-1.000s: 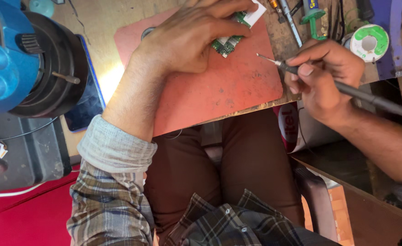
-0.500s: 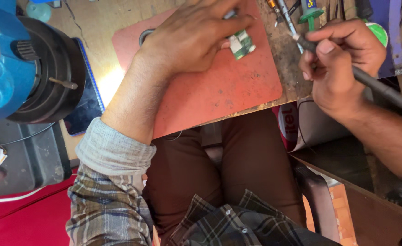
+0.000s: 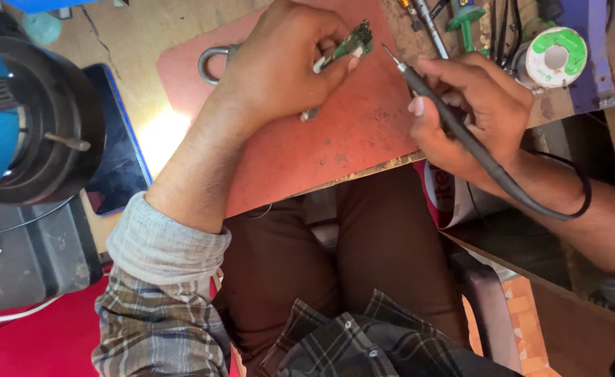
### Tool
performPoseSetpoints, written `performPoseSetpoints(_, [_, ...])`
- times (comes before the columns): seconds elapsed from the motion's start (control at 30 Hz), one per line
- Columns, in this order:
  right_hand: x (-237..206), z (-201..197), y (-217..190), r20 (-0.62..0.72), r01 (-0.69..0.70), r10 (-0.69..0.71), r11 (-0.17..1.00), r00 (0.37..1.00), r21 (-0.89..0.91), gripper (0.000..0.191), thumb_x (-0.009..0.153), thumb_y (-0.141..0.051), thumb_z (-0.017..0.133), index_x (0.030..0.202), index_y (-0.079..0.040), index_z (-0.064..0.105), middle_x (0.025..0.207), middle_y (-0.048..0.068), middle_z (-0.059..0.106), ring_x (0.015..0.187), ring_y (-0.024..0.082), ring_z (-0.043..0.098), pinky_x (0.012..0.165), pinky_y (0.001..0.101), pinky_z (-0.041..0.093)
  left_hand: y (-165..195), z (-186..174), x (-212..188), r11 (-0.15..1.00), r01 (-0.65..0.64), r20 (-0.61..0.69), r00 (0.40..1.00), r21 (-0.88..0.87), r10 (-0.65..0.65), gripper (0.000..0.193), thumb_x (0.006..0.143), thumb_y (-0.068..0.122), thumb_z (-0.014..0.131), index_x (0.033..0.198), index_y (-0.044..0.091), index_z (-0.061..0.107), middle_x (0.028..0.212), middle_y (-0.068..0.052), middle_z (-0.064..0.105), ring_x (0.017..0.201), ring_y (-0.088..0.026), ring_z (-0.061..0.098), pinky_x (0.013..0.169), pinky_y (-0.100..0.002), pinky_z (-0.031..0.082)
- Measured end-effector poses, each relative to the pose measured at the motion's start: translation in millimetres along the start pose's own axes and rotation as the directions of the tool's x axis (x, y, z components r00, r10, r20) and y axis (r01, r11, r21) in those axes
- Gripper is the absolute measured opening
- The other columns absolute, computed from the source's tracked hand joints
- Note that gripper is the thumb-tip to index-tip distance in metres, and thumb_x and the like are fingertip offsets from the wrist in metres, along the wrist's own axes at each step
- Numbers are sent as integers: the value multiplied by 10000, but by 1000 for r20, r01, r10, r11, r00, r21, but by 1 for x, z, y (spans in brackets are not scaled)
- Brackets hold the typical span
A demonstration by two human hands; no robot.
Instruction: The person sits at a repair workbench and solders components on a green circuit board using a soldering iron, repositioning and turning the board between joints. They then attach multimeter probe leads to the board to test it, and finally hold and turn the board in their hands.
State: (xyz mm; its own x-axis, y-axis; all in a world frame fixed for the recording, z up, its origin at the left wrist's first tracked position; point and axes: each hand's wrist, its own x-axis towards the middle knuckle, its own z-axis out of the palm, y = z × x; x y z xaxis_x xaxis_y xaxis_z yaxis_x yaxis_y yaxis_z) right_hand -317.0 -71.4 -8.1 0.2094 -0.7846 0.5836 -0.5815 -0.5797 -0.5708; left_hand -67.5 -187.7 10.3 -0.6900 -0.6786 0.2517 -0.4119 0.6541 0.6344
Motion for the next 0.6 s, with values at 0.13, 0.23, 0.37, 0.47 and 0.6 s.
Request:
performPoseSetpoints(0.13, [1,0,-2,15,104,-104,994,994,-36,222,1005,26,739,1198,100,656,1055,189,674,773,169,643,671,280,509,6,-4,-1,991,24,21,1000,-134,-21,119,930,106,791,944,6,729,730,-61,725,549,-169,683,501,-310,490])
performPoseSetpoints(0.23, [0,0,-2,41,143,-142,989,989,-42,217,1034,42,727,1227,99,647,1079,198,677,786,168,655,670,273,515,11,-9,-2,955,161,138,982,-250,-130,120,955,108,757,953,-2,710,713,-45,727,476,-115,682,447,-269,484])
performPoseSetpoints(0.37, [-4,3,2,57,106,-105,994,993,-32,205,1068,28,735,1249,76,652,1053,167,683,755,150,661,647,258,519,13,-10,-1,960,126,128,987,-248,-97,111,971,90,756,952,-12,718,694,-49,722,462,-109,675,441,-255,481])
performPoseSetpoints(0.47, [-5,4,2,73,70,-67,997,995,-30,211,1074,25,729,1262,78,651,1058,175,684,763,159,675,652,263,525,13,-9,0,957,132,135,986,-258,-100,118,972,89,756,952,-19,712,701,-50,724,469,-105,678,442,-254,484])
performPoseSetpoints(0.6, [0,4,-2,64,151,-147,987,987,-59,239,1036,46,704,1254,103,623,1083,200,657,878,244,690,749,323,554,11,-8,0,956,126,126,988,-264,-95,114,965,87,761,957,-18,720,721,-48,734,474,-100,679,440,-249,485])
